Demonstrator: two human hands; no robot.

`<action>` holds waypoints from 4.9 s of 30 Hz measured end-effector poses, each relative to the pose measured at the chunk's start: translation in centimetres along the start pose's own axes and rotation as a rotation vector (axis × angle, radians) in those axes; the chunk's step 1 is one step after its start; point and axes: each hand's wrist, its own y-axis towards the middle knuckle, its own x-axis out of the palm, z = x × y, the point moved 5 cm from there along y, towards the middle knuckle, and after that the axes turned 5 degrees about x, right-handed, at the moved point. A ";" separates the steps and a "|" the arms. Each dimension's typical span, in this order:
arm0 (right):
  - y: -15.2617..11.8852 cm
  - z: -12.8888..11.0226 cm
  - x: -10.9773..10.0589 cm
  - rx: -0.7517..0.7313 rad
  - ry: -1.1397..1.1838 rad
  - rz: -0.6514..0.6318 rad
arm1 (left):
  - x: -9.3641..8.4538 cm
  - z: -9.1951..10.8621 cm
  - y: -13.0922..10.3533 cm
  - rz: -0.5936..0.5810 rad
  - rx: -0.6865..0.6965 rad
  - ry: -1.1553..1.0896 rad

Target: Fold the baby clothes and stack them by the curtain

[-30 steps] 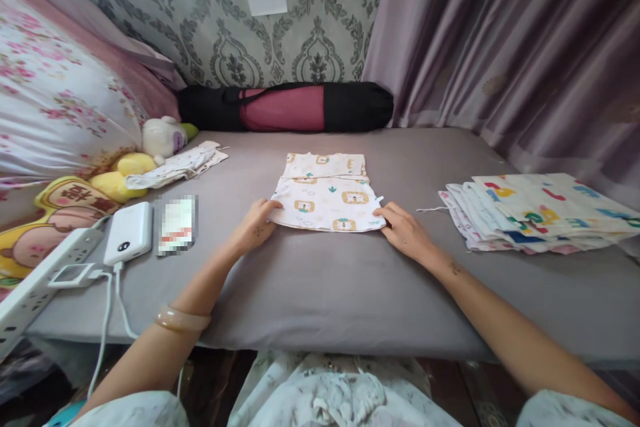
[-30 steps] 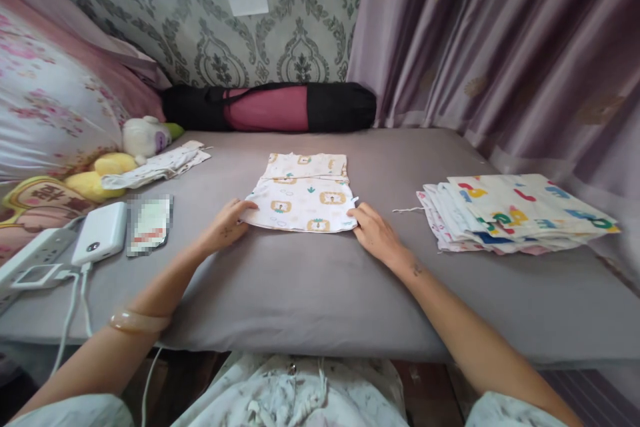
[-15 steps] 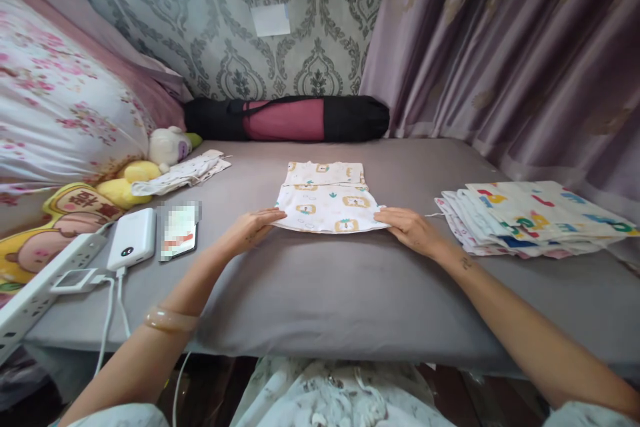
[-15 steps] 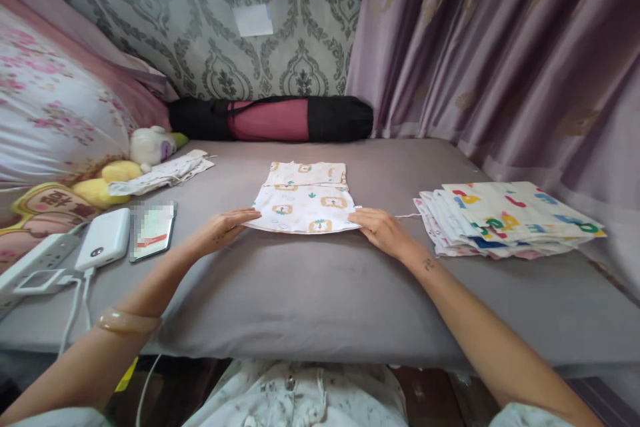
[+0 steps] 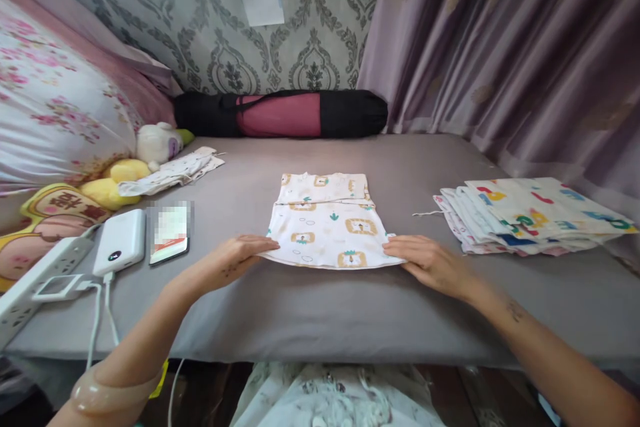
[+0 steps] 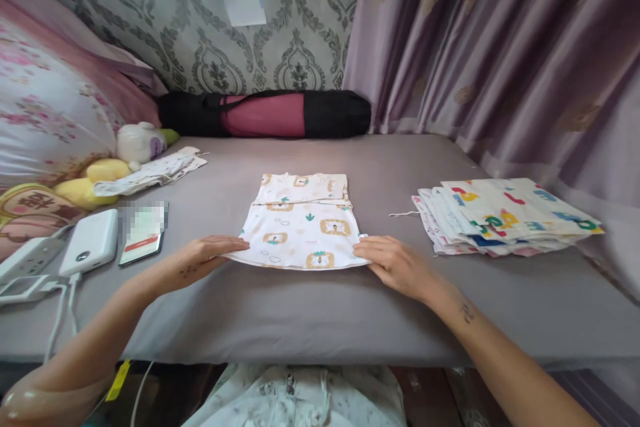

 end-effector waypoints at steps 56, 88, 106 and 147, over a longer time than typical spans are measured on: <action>15.2 12.2 4.2 1.097 -0.106 0.064 | 0.0 -11.9 15.4 0.515 -0.831 0.148; 19.5 5.1 9.8 0.647 -0.264 0.069 | 4.7 -7.4 18.6 0.282 -0.617 0.398; 17.1 8.7 8.2 0.863 -0.253 0.068 | 3.3 -8.9 16.3 0.291 -0.785 0.273; 18.9 6.1 9.3 0.643 -0.257 -0.006 | 4.6 -6.7 18.9 0.189 -0.407 0.394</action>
